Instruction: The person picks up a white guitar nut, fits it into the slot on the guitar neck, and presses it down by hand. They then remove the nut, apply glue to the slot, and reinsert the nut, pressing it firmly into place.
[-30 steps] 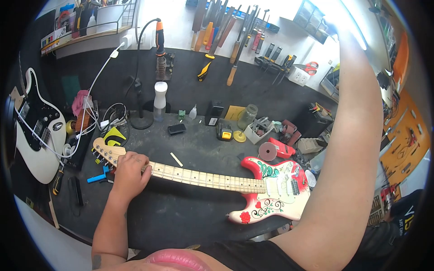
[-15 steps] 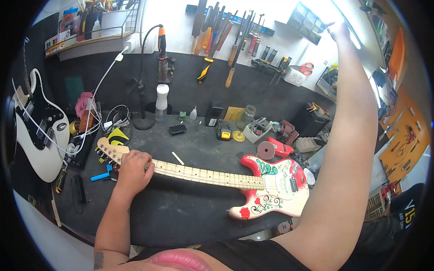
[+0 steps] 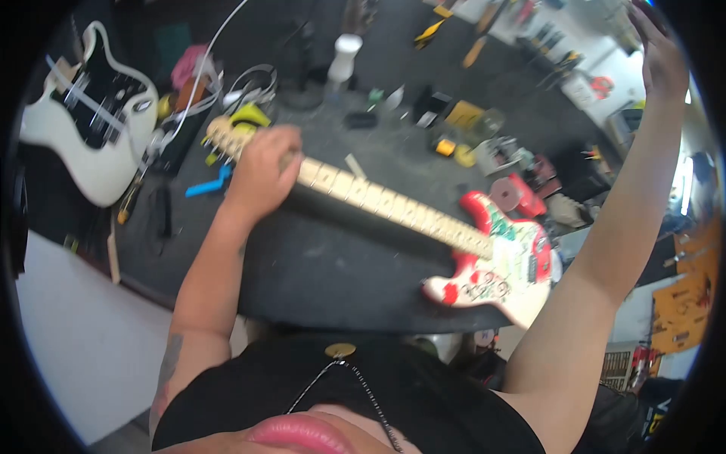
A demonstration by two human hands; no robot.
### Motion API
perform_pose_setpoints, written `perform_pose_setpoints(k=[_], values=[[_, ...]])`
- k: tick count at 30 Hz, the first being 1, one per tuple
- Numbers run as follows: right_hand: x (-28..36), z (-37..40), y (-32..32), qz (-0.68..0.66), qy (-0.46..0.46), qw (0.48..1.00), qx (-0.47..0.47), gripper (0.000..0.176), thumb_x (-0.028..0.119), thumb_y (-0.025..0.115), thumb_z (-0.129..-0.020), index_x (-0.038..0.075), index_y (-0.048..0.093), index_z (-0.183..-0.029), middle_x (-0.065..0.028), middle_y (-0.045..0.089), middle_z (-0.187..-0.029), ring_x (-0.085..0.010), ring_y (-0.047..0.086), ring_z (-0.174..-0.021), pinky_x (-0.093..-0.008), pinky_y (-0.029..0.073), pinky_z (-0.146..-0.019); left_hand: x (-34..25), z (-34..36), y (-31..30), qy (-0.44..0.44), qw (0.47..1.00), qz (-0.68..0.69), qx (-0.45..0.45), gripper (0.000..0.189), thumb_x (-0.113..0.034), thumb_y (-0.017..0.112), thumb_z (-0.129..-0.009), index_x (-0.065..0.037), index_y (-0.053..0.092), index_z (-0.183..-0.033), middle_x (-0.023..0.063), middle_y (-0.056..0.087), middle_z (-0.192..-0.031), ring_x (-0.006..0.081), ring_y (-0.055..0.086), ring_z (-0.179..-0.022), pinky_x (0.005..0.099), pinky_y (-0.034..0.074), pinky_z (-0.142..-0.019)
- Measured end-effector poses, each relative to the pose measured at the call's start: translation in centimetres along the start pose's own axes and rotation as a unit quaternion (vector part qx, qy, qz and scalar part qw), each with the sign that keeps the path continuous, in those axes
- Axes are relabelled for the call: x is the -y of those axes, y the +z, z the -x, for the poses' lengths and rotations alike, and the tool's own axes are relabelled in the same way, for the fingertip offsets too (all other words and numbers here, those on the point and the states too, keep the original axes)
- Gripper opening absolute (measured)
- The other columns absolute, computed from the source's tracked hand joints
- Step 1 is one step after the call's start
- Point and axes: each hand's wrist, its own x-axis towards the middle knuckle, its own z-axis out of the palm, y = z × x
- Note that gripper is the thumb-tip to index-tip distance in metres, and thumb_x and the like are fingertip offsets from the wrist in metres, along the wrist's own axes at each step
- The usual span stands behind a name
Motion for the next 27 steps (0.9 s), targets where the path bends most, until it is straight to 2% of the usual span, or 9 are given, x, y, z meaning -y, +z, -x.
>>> perform_pose_setpoints(k=[1,4,6,9,11,19,22,24,27], values=[[4.2,6.1,5.7,0.066,0.019,0.996,0.061,0.031,0.015,0.073,-0.104,-0.002,0.077,-0.130,-0.0105,0.076,-0.134,-0.0190,0.071,-0.125,-0.0337,0.052,-0.111,0.6,-0.1,-0.4,-0.003,0.999,0.007,-0.039,0.021,-0.006,0.072,-0.092,-0.001,0.071,-0.112,0.0196,0.075,-0.123,0.0446,0.068,-0.116,0.0491,0.053,-0.104],[10.0,20.0,20.0,0.156,0.022,0.960,0.230,0.020,0.013,0.073,-0.099,0.006,0.081,-0.117,-0.0049,0.081,-0.110,-0.0163,0.074,-0.108,-0.0330,0.055,-0.100,0.7,-0.5,-2.4,-0.188,0.966,0.175,-0.027,0.019,-0.012,0.073,-0.101,-0.002,0.073,-0.117,0.0071,0.078,-0.117,0.0192,0.071,-0.105,0.0365,0.056,-0.093],[10.3,25.5,26.0,0.046,0.012,0.940,0.339,0.014,0.004,0.073,-0.099,0.004,0.078,-0.112,-0.0031,0.081,-0.103,-0.0144,0.075,-0.098,-0.0320,0.059,-0.090,0.7,-0.6,-2.8,-0.179,0.944,0.275,-0.008,0.017,-0.012,0.072,-0.103,-0.002,0.073,-0.116,0.0050,0.077,-0.113,0.0142,0.070,-0.102,0.0333,0.056,-0.090],[8.6,31.6,32.4,-0.094,0.114,0.943,0.298,0.018,0.001,0.072,-0.094,0.003,0.080,-0.110,-0.0106,0.082,-0.095,-0.0204,0.077,-0.089,-0.0361,0.061,-0.083,0.4,0.3,-3.4,-0.195,0.914,0.354,0.027,0.014,-0.013,0.071,-0.106,-0.002,0.073,-0.114,0.0032,0.076,-0.107,0.0093,0.068,-0.095,0.0294,0.055,-0.087],[8.8,33.5,34.2,-0.101,0.144,0.946,0.271,0.015,0.000,0.073,-0.093,0.002,0.079,-0.107,-0.0099,0.081,-0.094,-0.0192,0.077,-0.090,-0.0353,0.061,-0.083,0.5,1.1,-3.2,-0.219,0.922,0.319,0.008,0.010,-0.011,0.073,-0.104,-0.001,0.072,-0.106,0.0014,0.076,-0.091,0.0061,0.067,-0.082,0.0250,0.054,-0.075],[9.2,39.5,36.3,-0.248,0.257,0.900,0.251,0.018,0.001,0.077,-0.092,0.004,0.078,-0.110,-0.0079,0.082,-0.101,-0.0161,0.077,-0.098,-0.0339,0.061,-0.089,1.8,3.2,-2.6,-0.222,0.890,0.398,-0.023,0.008,-0.004,0.077,-0.101,-0.003,0.070,-0.104,0.0011,0.075,-0.103,0.0071,0.067,-0.090,0.0267,0.055,-0.084],[8.0,40.4,35.7,-0.179,0.210,0.934,0.228,0.016,0.007,0.080,-0.098,0.001,0.075,-0.112,-0.0052,0.081,-0.107,-0.0117,0.076,-0.098,-0.0298,0.060,-0.086,2.2,3.6,-1.7,-0.209,0.940,0.266,-0.040,0.011,-0.011,0.078,-0.099,-0.002,0.075,-0.106,0.0017,0.077,-0.091,0.0076,0.070,-0.083,0.0276,0.056,-0.077],[6.5,41.2,35.3,-0.196,0.232,0.933,0.194,0.026,0.016,0.083,-0.090,0.010,0.079,-0.115,-0.0081,0.080,-0.110,-0.0226,0.076,-0.102,-0.0416,0.060,-0.091,1.9,3.3,-1.9,-0.269,0.947,0.169,-0.049,0.030,-0.025,0.084,-0.097,-0.001,0.080,-0.115,0.0030,0.081,-0.104,0.0112,0.072,-0.094,0.0309,0.058,-0.086],[9.5,40.7,32.8,-0.190,0.311,0.913,0.184,0.020,0.015,0.076,-0.097,-0.004,0.076,-0.105,-0.0114,0.078,-0.093,-0.0168,0.072,-0.084,-0.0341,0.058,-0.078,3.3,3.3,-0.7,-0.158,0.972,0.137,-0.106,0.013,-0.011,0.072,-0.105,0.000,0.069,-0.112,0.0060,0.072,-0.095,0.0142,0.069,-0.086,0.0308,0.056,-0.078]])
